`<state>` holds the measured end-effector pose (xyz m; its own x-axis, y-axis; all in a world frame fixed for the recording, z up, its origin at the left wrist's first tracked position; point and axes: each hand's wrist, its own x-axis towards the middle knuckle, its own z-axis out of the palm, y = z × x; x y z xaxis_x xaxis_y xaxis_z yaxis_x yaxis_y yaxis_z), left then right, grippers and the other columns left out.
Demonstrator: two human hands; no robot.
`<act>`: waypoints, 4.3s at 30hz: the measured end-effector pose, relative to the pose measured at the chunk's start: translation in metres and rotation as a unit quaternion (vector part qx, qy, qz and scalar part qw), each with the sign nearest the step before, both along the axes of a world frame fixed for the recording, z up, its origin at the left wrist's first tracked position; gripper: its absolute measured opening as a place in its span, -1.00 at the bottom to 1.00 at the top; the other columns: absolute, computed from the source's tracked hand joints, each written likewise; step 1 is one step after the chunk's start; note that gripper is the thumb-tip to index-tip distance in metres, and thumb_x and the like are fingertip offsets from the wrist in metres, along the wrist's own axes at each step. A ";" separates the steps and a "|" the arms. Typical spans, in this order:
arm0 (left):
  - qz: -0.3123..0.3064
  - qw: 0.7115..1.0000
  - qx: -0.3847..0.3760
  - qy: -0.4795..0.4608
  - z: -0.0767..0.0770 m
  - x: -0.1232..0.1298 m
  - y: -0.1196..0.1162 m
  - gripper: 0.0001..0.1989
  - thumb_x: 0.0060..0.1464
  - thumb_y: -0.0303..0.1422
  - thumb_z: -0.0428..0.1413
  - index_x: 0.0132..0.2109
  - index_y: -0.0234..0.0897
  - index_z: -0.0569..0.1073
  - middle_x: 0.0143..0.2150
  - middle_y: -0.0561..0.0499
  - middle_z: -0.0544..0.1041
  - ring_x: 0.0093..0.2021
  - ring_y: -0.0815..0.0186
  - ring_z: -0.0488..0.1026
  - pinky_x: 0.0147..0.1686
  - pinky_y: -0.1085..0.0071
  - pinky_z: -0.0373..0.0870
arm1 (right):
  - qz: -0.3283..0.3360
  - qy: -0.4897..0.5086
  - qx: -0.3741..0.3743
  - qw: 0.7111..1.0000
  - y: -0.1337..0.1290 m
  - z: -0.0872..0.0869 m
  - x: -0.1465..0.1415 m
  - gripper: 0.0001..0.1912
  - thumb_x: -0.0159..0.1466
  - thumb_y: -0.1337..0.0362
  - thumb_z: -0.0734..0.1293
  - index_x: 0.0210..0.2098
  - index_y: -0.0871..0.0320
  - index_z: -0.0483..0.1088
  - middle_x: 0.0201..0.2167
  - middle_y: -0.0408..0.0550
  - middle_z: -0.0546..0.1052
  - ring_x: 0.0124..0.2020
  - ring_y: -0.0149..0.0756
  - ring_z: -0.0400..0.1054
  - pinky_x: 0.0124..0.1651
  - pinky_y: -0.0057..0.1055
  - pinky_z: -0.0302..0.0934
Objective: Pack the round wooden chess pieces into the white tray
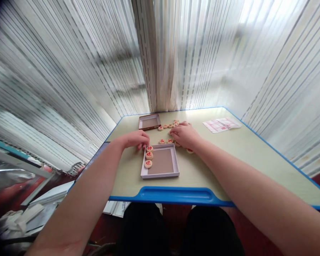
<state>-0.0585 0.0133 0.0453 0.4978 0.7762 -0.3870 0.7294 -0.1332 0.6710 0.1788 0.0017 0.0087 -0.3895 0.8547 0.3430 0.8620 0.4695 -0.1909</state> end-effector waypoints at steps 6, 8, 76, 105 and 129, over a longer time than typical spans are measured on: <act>0.006 1.000 -0.001 0.005 0.002 0.000 -0.001 -0.93 -0.31 -0.44 0.00 -0.58 -0.34 0.37 -0.61 0.09 0.38 -0.66 0.48 0.24 -0.64 0.52 0.15 | -0.009 0.009 -0.001 1.000 0.002 -0.001 0.000 -0.68 0.22 0.32 0.14 -0.20 0.12 0.51 -0.15 -0.02 0.54 -0.04 -0.15 0.29 0.07 -0.21 0.13; 0.004 1.000 0.000 0.009 0.001 0.000 -0.001 -0.92 -0.30 -0.44 -0.01 -0.57 -0.33 0.37 -0.61 0.09 0.38 -0.65 0.47 0.24 -0.64 0.52 0.15 | -0.035 0.021 0.002 0.999 0.000 0.001 0.001 -0.67 0.21 0.32 0.15 -0.20 0.10 0.52 -0.16 -0.05 0.55 -0.03 -0.12 0.27 0.07 -0.18 0.11; -0.031 0.998 0.034 0.038 0.005 -0.001 -0.003 -0.93 -0.29 -0.40 -0.01 -0.59 -0.31 0.33 -0.61 0.05 0.39 -0.60 0.41 0.30 -0.63 0.51 0.20 | 0.262 0.005 0.038 0.964 -0.076 0.025 -0.058 -0.84 0.21 0.27 0.26 -0.42 0.12 0.48 -0.36 -0.06 0.54 -0.38 -0.36 0.40 -0.35 -0.48 0.20; -0.031 0.998 0.041 0.033 0.003 0.000 -0.003 -0.94 -0.31 -0.43 -0.03 -0.60 -0.31 0.32 -0.60 0.04 0.39 -0.60 0.40 0.32 -0.63 0.51 0.22 | 0.281 0.036 0.009 0.959 -0.069 0.016 -0.063 -0.83 0.21 0.18 0.29 -0.37 0.10 0.49 -0.37 -0.06 0.50 -0.35 -0.36 0.34 -0.29 -0.47 0.19; -0.028 0.998 0.050 0.037 -0.001 0.000 0.000 -0.92 -0.27 -0.41 -0.03 -0.59 -0.30 0.33 -0.62 0.06 0.38 -0.61 0.42 0.30 -0.63 0.51 0.22 | 0.259 0.008 0.023 0.966 -0.072 0.021 -0.065 -0.74 0.09 0.20 0.39 -0.23 0.13 0.43 -0.26 -0.01 0.50 -0.21 -0.22 0.29 -0.18 -0.33 0.21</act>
<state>-0.0583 0.0134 0.0444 0.5144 0.7843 -0.3468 0.7659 -0.2381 0.5973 0.1140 -0.0699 0.0294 -0.7554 0.5303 0.3849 0.5062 0.8453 -0.1711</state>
